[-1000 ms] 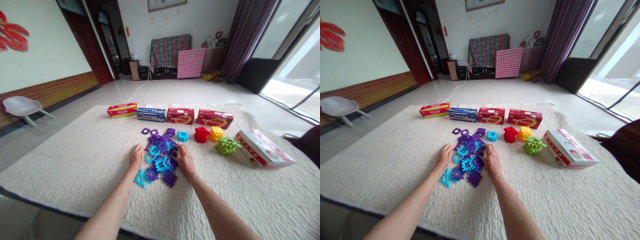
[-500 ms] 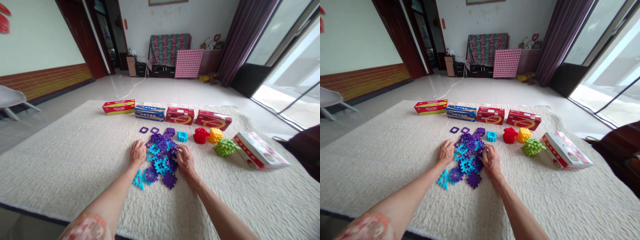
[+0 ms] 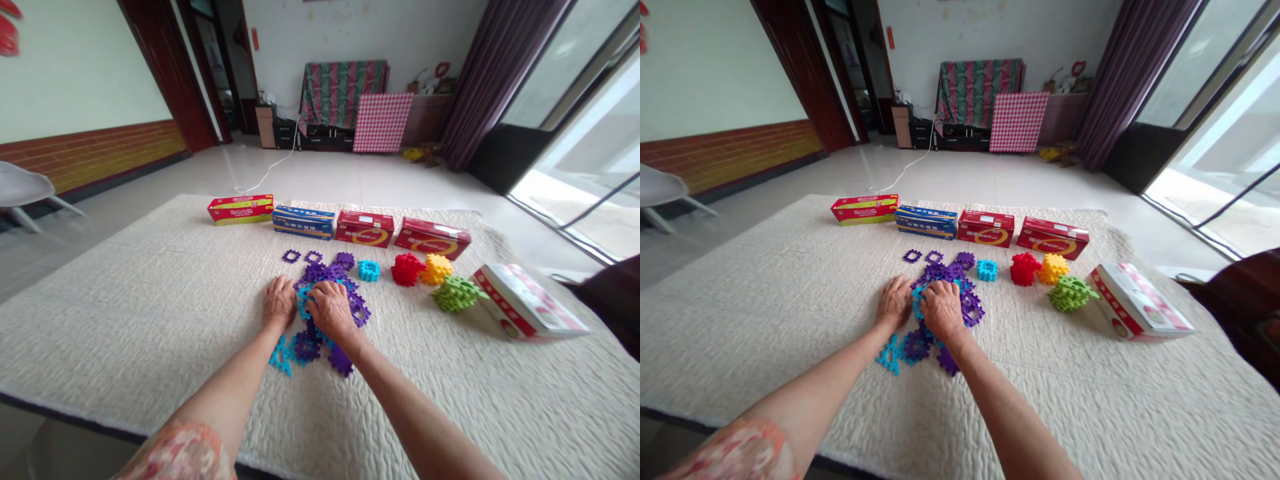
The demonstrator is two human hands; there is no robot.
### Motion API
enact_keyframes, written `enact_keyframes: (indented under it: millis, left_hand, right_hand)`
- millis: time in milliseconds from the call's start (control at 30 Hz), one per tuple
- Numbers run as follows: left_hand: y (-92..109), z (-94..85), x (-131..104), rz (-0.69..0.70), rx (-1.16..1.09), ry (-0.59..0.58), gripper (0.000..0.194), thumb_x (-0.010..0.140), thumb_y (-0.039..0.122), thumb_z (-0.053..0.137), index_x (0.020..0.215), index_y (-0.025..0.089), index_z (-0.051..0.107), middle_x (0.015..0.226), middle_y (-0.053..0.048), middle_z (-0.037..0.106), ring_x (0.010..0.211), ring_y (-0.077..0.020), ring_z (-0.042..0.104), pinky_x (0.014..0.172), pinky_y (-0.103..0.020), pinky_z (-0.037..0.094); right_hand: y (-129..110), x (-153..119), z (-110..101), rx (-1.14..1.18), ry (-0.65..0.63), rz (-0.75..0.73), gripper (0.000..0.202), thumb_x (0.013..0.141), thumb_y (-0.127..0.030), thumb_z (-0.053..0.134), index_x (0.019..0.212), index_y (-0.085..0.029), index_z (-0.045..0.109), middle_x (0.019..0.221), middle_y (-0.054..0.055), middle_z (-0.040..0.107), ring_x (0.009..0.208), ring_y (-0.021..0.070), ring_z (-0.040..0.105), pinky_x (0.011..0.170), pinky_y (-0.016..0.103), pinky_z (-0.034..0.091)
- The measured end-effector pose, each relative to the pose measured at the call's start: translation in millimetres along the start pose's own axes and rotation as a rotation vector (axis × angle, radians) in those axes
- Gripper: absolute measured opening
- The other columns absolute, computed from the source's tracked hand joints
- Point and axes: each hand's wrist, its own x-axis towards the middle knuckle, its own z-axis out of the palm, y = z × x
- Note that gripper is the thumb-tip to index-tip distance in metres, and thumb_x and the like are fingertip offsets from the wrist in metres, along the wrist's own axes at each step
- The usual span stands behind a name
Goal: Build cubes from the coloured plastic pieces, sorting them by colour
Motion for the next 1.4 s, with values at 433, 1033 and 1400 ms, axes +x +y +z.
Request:
enact_keyframes:
  millis: [433,1033,1400]
  left_hand:
    - [-2,0.4,-2,0.063,0.042,0.025,0.034,0.089,0.021,0.042,0.114,0.021,0.065,0.125,-0.011,0.059,0.115,-0.0285,0.051,0.096,-0.042,0.040]
    - [-8,4.5,-1,0.103,0.117,0.036,0.035,0.090,0.021,0.041,0.115,0.019,0.065,0.125,-0.010,0.060,0.114,-0.0269,0.053,0.094,-0.041,0.042]
    - [-9,5.1,0,0.122,0.103,0.056,0.034,0.090,0.020,0.041,0.114,0.019,0.066,0.124,-0.010,0.061,0.114,-0.0268,0.053,0.094,-0.041,0.043]
  right_hand:
    - [119,-58,-58,0.073,0.116,0.431,0.029,0.087,-0.024,0.041,0.097,-0.019,0.068,0.079,0.006,0.069,0.070,0.0174,0.064,0.068,0.027,0.047]
    - [139,-48,-59,0.106,0.100,0.131,0.048,0.074,-0.014,0.054,0.122,-0.014,0.052,0.119,0.015,0.059,0.108,0.0256,0.058,0.093,0.041,0.048]
    - [145,16,-58,-0.006,0.098,0.078,0.049,0.071,-0.010,0.051,0.121,-0.013,0.052,0.120,0.016,0.056,0.111,0.0270,0.054,0.096,0.043,0.046]
